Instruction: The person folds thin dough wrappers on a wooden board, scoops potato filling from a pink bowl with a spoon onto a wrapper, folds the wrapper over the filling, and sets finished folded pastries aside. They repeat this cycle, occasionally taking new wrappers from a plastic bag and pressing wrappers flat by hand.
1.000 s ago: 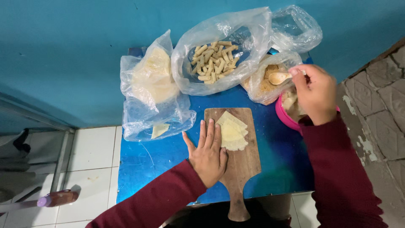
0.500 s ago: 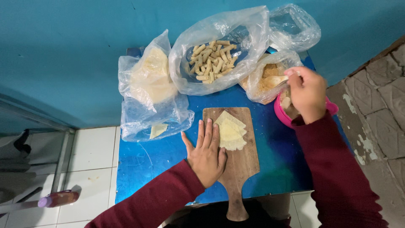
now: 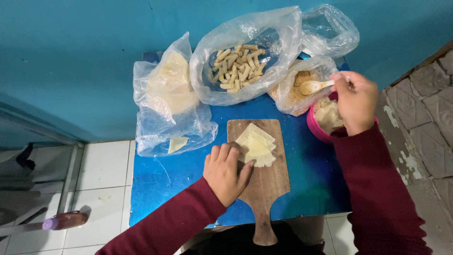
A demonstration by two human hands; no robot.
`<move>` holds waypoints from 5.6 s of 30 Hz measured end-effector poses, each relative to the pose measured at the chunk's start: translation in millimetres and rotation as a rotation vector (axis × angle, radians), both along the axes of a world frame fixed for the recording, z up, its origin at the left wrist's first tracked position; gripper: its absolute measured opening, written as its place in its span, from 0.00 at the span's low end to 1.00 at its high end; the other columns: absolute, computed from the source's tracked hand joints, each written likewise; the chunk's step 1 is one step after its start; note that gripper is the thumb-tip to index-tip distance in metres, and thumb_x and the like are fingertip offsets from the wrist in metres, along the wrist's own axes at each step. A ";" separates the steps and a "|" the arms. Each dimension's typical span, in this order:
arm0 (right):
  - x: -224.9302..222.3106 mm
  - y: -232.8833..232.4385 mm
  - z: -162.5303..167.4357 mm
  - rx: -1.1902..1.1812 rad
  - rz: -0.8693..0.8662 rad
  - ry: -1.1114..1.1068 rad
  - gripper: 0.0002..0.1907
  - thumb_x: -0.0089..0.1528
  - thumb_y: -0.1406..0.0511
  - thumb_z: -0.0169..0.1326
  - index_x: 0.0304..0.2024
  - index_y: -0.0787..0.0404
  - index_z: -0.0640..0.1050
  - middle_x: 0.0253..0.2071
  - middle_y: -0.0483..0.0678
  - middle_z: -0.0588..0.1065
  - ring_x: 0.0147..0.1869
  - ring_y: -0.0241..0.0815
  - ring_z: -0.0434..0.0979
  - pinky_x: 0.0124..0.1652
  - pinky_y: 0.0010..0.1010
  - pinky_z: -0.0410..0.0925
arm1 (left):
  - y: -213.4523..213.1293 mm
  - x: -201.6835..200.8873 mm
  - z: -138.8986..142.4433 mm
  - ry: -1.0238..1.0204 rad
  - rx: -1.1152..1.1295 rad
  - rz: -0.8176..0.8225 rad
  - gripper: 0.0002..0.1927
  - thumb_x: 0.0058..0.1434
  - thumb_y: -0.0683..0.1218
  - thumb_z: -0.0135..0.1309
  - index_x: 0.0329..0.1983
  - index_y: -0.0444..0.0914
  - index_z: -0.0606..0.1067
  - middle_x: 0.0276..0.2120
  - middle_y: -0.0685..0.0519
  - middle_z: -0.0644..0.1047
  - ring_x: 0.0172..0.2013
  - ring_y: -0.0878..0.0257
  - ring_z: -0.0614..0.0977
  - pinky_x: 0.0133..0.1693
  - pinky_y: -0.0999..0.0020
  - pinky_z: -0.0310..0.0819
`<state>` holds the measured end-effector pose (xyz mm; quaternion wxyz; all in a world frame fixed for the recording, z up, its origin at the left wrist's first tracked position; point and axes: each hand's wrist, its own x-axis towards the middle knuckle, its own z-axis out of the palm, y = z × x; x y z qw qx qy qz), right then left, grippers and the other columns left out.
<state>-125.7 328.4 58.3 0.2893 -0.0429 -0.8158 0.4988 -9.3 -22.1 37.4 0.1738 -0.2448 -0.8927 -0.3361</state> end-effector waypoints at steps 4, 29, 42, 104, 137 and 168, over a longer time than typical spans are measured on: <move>2.8 -4.7 0.8 0.075 -0.018 -0.042 0.08 0.72 0.67 0.56 0.45 0.66 0.83 0.31 0.42 0.78 0.33 0.26 0.73 0.34 0.20 0.65 | -3.5 -3.5 -0.3 -0.020 -0.011 -0.006 0.15 0.61 0.51 0.60 0.43 0.37 0.75 0.40 0.47 0.75 0.41 0.48 0.75 0.40 0.55 0.70; 63.6 -28.8 26.0 -0.396 0.165 -0.083 0.06 0.71 0.69 0.53 0.45 0.67 0.80 0.31 0.42 0.74 0.31 0.27 0.68 0.31 0.18 0.60 | -2.8 -8.5 -2.4 -0.154 0.012 0.029 0.11 0.61 0.51 0.59 0.39 0.40 0.76 0.35 0.51 0.77 0.39 0.51 0.77 0.39 0.54 0.68; 126.9 -99.8 -8.7 0.090 0.382 -0.096 0.08 0.70 0.66 0.52 0.46 0.64 0.79 0.35 0.43 0.79 0.36 0.30 0.76 0.37 0.23 0.70 | -5.6 -13.5 -11.2 -0.126 -0.006 0.065 0.09 0.59 0.51 0.60 0.34 0.42 0.76 0.35 0.51 0.77 0.39 0.50 0.77 0.39 0.54 0.69; 122.9 -136.4 18.3 0.907 0.504 0.087 0.10 0.52 0.63 0.64 0.36 0.56 0.81 0.35 0.42 0.76 0.41 0.47 0.72 0.38 0.41 0.62 | 8.0 -13.4 -7.4 0.018 0.096 -0.151 0.05 0.61 0.42 0.58 0.40 0.40 0.80 0.39 0.52 0.78 0.43 0.51 0.78 0.43 0.58 0.74; 95.8 -139.3 9.2 0.708 0.648 0.004 0.09 0.56 0.66 0.61 0.39 0.57 0.79 0.36 0.47 0.78 0.42 0.52 0.75 0.39 0.40 0.64 | 1.8 -67.6 -14.5 -0.172 0.048 -0.444 0.09 0.51 0.38 0.58 0.36 0.35 0.75 0.33 0.43 0.79 0.39 0.44 0.81 0.42 0.52 0.75; 90.7 -140.5 7.7 0.800 0.515 0.057 0.04 0.57 0.67 0.61 0.35 0.58 0.80 0.35 0.47 0.76 0.42 0.52 0.72 0.41 0.41 0.65 | 6.9 -72.3 -17.0 -0.111 0.087 -0.415 0.07 0.56 0.40 0.58 0.36 0.35 0.74 0.34 0.42 0.78 0.40 0.42 0.80 0.41 0.50 0.74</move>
